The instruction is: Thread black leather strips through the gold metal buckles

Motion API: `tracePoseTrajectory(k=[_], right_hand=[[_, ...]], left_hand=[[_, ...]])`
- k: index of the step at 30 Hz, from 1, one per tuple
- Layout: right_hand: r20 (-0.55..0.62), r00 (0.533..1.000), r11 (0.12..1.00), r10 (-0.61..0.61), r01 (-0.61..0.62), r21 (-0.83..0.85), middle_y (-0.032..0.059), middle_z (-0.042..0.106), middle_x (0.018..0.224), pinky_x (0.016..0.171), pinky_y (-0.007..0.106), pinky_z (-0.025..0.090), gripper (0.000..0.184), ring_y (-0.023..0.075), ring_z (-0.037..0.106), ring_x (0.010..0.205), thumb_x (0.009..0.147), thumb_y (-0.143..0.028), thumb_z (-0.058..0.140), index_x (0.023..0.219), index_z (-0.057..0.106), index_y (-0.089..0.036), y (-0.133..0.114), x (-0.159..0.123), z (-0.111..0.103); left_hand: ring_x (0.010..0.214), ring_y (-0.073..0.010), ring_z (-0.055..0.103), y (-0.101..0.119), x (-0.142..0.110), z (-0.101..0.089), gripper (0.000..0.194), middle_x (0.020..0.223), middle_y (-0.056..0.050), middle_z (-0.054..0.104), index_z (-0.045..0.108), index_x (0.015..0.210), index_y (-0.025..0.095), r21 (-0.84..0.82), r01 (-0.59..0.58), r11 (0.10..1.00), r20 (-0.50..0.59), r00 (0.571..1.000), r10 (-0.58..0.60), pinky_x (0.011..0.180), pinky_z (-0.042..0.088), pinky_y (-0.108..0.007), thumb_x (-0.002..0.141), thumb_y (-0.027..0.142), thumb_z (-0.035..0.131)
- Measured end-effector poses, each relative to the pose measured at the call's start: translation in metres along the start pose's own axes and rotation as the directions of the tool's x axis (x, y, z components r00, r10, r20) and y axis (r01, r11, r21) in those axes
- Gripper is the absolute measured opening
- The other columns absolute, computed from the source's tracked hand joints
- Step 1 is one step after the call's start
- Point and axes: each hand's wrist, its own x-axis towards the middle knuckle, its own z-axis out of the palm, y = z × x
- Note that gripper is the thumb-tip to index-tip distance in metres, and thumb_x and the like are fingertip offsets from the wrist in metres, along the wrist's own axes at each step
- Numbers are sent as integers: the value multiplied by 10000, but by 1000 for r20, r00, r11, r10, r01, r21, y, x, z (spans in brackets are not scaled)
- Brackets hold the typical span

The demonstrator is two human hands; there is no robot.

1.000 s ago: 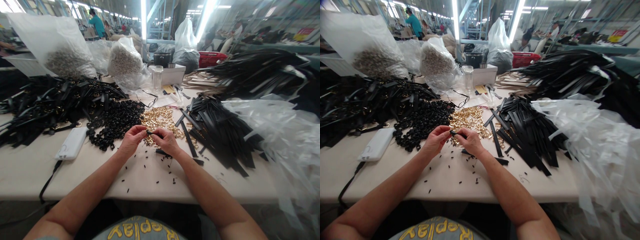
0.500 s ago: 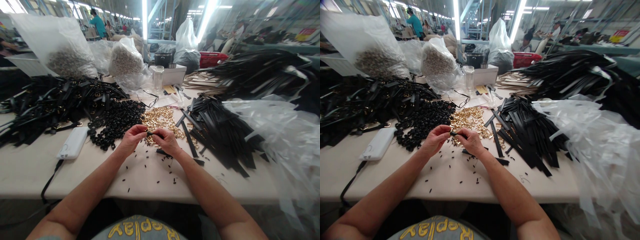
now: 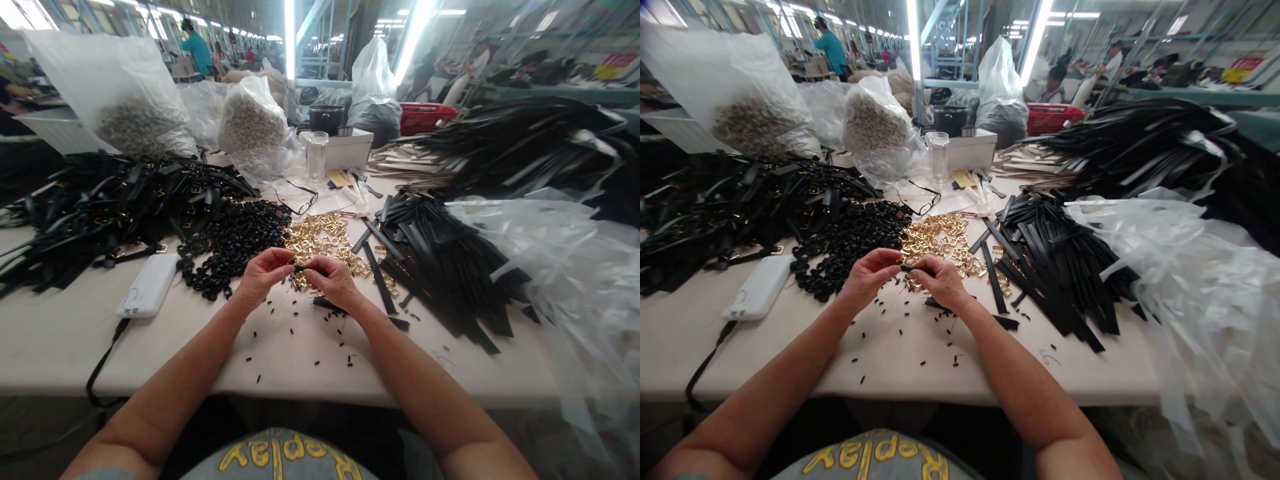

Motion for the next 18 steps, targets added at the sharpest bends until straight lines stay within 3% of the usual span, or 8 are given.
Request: tracePoseTrajectory(k=[9, 18], right_hand=[[64, 994, 968, 84, -96, 232, -47, 557, 574, 434, 176, 371, 307, 63, 477, 462, 772, -452, 729, 804, 609, -171, -4, 0, 4], [54, 996, 979, 64, -73, 189, -46, 554, 581, 442, 178, 394, 285, 63, 483, 472, 796, -433, 711, 783, 605, -169, -4, 1, 1]], left_hand=[[747, -91, 632, -5, -2, 5, 316, 820, 5, 700, 726, 825, 184, -201, 56, 978, -18, 998, -61, 743, 501, -195, 557, 209, 892], [780, -126, 652, -1, -4, 4, 350, 866, -24, 730, 736, 890, 180, -94, 69, 993, -20, 997, -72, 753, 519, -237, 575, 215, 883]])
